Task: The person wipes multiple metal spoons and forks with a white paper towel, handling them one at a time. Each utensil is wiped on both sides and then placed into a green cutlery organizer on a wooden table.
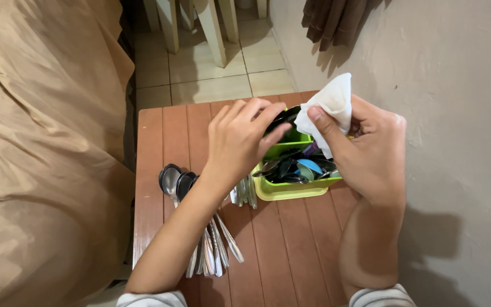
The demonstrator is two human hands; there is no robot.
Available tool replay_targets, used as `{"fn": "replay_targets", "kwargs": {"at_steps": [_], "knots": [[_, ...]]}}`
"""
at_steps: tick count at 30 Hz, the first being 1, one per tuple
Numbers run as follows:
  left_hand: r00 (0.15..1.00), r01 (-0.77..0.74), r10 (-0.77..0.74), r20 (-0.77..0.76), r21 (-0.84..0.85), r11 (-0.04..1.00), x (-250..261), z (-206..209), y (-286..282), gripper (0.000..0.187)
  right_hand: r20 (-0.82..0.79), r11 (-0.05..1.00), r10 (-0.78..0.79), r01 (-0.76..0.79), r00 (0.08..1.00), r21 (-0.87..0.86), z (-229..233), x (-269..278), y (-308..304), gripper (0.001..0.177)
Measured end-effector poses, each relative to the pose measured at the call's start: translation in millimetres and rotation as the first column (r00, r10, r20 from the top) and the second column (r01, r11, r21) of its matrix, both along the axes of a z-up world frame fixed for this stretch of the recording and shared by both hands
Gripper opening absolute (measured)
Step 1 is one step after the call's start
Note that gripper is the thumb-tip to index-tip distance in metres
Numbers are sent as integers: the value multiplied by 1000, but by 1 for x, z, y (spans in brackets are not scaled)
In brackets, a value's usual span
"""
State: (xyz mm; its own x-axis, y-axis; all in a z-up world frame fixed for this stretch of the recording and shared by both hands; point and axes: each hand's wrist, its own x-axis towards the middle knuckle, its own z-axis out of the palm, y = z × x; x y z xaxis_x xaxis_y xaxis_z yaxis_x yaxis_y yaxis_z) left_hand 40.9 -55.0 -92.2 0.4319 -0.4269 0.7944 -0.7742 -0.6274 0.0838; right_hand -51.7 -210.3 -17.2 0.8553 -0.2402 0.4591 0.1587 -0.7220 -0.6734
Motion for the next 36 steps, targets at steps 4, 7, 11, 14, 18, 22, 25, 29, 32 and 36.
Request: {"fn": "replay_targets", "kwargs": {"at_steps": [4, 7, 11, 14, 18, 22, 25, 29, 32, 36], "knots": [[1000, 6, -5, 30, -21, 1000, -1, 3, -1, 26, -10, 1000, 1, -1, 1000, 14, 1, -1, -1, 28], [999, 22, -22, -41, -1, 1000, -3, 3, -1, 40, 7, 1000, 18, -18, 1000, -7, -1, -1, -3, 34], [995, -12, 15, -94, 38, 999, -1, 2, -2, 33, 9, 1000, 20, -20, 1000, -4, -2, -1, -2, 34], [993, -32, 37, -113, 47, 998, 0, 2, -1, 31, 14, 1000, 22, -22, 1000, -7, -2, -1, -2, 36], [983, -32, 39, -179, 45, 999, -1, 4, 2, 34, 18, 1000, 19, -19, 1000, -10, -1, -1, 1, 36], [976, -39, 55, -212, 79, 996, -5, 9, 8, 34, 3, 1000, 12, -12, 1000, -11, -2, -2, 4, 33], [958, -53, 72, -278, 74, 996, -12, 13, 20, 35, 12, 999, 36, -35, 999, -32, -2, -7, 12, 28], [943, -91, 90, -322, 13, 996, -39, 28, 46, 26, -69, 983, 149, -140, 986, 117, -3, -14, 34, 30], [910, -148, 144, -388, 21, 989, -59, 27, 70, 20, -101, 958, 282, -276, 954, 73, -4, -18, 55, 24], [777, -177, 243, -581, 169, 970, -80, 17, 107, 18, -217, 916, 374, -396, 902, -65, -24, -9, 83, 23]]}}
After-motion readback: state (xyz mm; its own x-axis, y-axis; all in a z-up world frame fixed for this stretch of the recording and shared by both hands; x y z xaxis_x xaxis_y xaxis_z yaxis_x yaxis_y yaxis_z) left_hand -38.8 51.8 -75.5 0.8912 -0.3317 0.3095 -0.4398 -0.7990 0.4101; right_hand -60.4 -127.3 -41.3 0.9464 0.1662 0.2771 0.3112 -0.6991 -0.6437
